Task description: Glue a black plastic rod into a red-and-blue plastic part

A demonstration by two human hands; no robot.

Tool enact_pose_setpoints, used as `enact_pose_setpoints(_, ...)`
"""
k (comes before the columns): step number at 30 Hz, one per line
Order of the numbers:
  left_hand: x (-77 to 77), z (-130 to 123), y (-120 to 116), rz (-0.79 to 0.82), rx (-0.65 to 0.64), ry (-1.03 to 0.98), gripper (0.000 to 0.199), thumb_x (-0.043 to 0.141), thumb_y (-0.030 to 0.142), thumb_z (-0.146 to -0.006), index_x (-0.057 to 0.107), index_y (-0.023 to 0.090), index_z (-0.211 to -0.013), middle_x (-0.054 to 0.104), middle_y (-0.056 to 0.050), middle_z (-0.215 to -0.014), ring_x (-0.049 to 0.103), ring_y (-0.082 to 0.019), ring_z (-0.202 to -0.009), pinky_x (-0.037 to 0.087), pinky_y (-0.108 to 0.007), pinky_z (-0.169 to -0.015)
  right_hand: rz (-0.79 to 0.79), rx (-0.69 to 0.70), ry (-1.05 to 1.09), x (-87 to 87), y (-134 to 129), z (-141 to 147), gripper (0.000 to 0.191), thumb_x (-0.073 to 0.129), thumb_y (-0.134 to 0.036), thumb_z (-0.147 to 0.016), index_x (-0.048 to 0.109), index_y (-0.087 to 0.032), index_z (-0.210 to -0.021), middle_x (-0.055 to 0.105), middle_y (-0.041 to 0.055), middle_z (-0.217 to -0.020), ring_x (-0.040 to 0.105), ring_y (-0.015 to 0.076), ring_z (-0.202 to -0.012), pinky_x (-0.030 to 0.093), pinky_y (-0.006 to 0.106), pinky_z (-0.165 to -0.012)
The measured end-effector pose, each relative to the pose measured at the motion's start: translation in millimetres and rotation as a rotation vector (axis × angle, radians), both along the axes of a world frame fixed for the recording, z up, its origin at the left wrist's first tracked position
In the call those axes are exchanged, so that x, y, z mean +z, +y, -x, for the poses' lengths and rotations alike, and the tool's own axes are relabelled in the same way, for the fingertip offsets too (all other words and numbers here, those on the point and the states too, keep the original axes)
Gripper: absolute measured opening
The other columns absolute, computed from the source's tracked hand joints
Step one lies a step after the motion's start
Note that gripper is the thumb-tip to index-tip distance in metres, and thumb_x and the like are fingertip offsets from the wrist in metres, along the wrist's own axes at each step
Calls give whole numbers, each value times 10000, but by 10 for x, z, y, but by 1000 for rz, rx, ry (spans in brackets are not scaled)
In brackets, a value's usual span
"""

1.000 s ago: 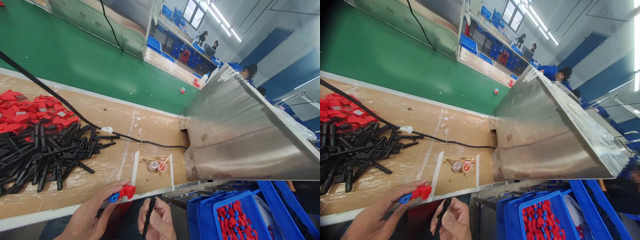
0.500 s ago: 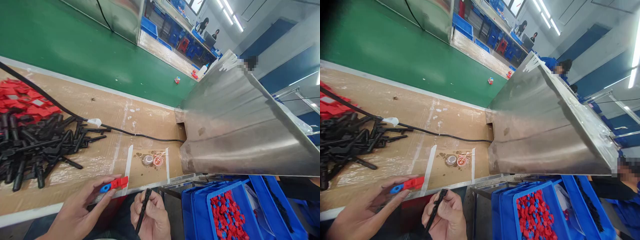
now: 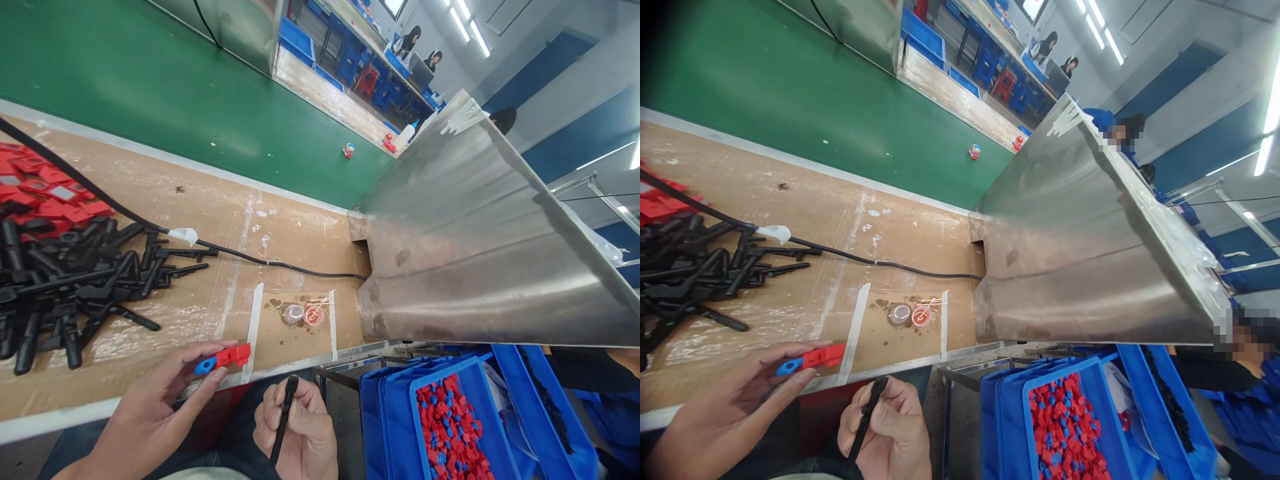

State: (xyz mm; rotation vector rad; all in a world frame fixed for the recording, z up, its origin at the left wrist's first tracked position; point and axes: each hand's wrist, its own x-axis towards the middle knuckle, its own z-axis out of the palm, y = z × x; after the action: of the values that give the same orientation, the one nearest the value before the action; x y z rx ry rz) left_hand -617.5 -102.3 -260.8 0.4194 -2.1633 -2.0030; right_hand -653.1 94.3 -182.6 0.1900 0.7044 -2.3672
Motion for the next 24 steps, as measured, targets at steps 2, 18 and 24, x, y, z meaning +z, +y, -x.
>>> enact_pose_setpoints(2,45,-7,5,2,12,14,462,772,643,-944,755,240,-1168,802,-61,-1123,804,-254,-1069,652,-267,-1005,-31,-3,2,17,-13,-14,379,1036,-408,-721,794,-139,-837,554,-20,-651,466,52,-531,332,178,-502)
enact_pose_setpoints(18,688,-87,79,381,-41,417,165,673,412,-1062,725,313,-1183,842,24,-1042,829,-136,-883,631,-111,-854,-192,56,76,-58,-128,-175,471,1037,-493,-660,766,-140,-815,549,-21,-582,451,72,-459,331,194,-472)
enact_pose_setpoints(24,627,-181,41,409,-126,374,218,631,346,-1080,663,349,-1296,828,30,-1106,827,-127,-945,618,-98,-880,-148,122,104,-30,-175,-244,468,1007,-508,-693,747,-153,-854,583,1,-548,489,100,-426,377,188,-436)
